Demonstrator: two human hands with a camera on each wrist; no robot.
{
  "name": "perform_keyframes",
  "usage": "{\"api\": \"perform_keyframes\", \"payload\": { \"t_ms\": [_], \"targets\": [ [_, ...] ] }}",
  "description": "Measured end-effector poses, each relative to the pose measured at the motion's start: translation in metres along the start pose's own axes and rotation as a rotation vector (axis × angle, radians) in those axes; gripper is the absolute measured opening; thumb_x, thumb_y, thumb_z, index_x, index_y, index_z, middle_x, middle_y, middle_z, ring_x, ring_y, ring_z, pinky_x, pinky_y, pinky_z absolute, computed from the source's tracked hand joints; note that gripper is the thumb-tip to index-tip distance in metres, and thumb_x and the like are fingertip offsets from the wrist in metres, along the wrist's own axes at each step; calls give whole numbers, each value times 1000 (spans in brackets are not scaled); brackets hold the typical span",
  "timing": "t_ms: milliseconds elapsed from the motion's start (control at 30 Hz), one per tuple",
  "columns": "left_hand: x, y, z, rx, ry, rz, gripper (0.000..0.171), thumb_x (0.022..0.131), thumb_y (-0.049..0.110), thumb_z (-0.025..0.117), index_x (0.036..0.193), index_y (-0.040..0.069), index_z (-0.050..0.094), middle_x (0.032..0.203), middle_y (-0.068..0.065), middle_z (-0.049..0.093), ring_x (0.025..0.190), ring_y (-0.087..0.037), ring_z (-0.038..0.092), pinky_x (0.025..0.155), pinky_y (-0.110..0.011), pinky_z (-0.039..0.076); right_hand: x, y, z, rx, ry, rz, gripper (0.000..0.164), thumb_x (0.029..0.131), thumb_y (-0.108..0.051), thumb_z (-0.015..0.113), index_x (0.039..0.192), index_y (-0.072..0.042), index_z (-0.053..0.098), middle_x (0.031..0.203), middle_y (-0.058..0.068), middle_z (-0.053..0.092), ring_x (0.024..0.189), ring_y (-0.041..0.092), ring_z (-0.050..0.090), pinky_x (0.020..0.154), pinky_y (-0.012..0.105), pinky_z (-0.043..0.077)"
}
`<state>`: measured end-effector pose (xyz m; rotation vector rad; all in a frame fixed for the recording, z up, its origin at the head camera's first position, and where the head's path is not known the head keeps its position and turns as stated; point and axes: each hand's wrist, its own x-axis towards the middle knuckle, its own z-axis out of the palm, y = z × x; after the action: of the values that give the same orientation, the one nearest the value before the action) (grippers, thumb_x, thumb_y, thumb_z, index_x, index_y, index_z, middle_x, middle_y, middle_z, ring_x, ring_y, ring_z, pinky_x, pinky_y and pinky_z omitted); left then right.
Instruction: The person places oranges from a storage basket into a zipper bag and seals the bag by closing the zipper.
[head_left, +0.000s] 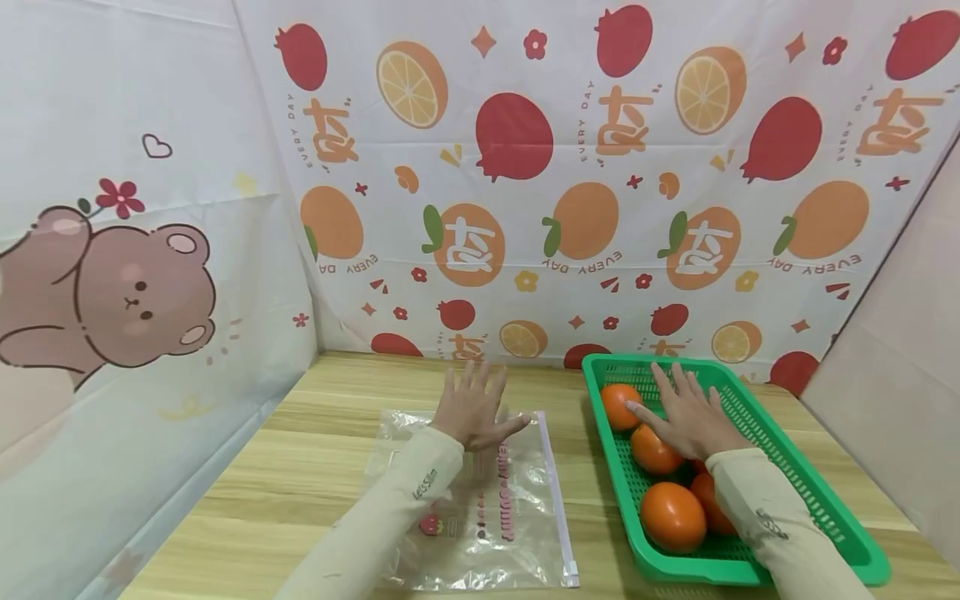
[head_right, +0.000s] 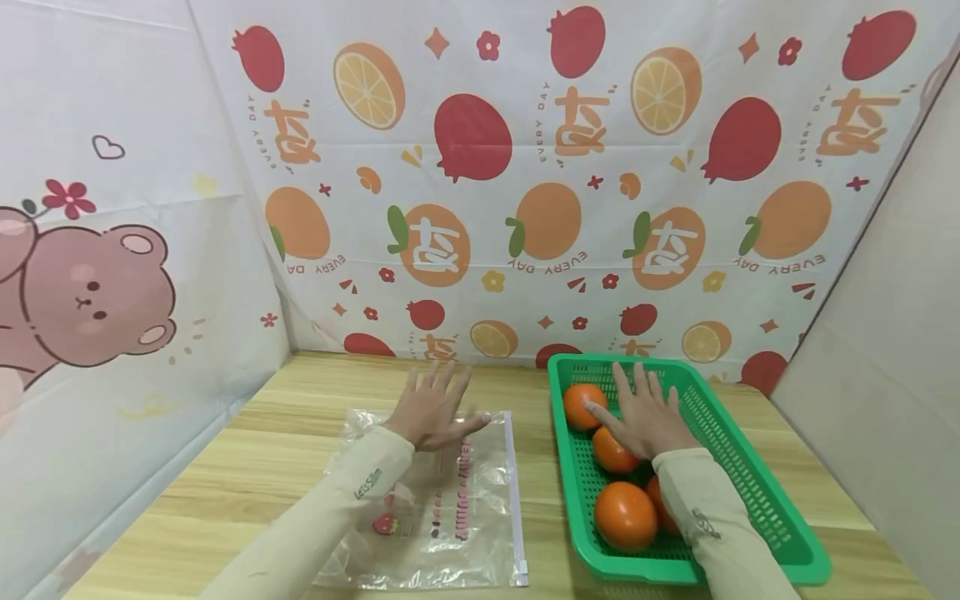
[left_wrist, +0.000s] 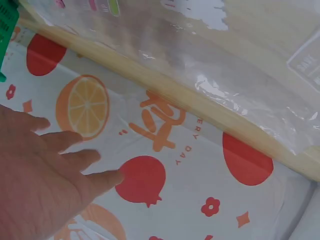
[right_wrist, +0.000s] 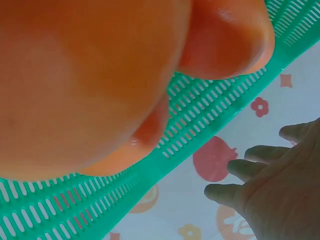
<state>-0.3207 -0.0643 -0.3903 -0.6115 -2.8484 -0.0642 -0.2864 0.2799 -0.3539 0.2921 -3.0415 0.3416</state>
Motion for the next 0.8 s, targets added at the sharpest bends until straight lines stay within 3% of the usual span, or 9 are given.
{"api": "perform_keyframes", "payload": {
  "t_ms": [300, 533, 667, 800],
  "targets": [
    [-8, 20, -7, -78, -103, 11, 77, 97, 69, 41, 152, 16, 45, 145, -18, 53, 133, -43, 48, 105, -62, 38, -1, -14, -5, 109, -50, -48, 96, 99, -71, 33, 161, -2, 9, 163, 32, 9, 147, 55, 12, 111, 74, 16],
    [-16, 47, -7, -234, -250, 34, 66, 101, 64, 37, 151, 23, 48, 149, -21, 48, 130, -45, 51, 104, -58, 42, 0, -37, -6, 223, -57, -118, 91, 101, -67, 35, 161, -1, 16, 163, 27, 18, 148, 49, 17, 112, 71, 20],
    [-22, 64, -5, -358, -297, 54, 53, 101, 56, 47, 147, 29, 53, 145, -20, 50, 115, -41, 62, 89, -56, 52, -3, -53, -6, 263, -49, -157, 87, 102, -64, 38, 158, 0, 25, 161, 24, 27, 148, 46, 23, 113, 68, 24],
    [-29, 77, 1, -422, -339, 65, 43, 100, 47, 56, 140, 31, 58, 132, -16, 55, 94, -30, 66, 75, -48, 56, -10, -68, -8, 276, -51, -183, 84, 101, -65, 41, 155, 0, 35, 158, 23, 34, 146, 44, 28, 113, 66, 27]
  ]
}}
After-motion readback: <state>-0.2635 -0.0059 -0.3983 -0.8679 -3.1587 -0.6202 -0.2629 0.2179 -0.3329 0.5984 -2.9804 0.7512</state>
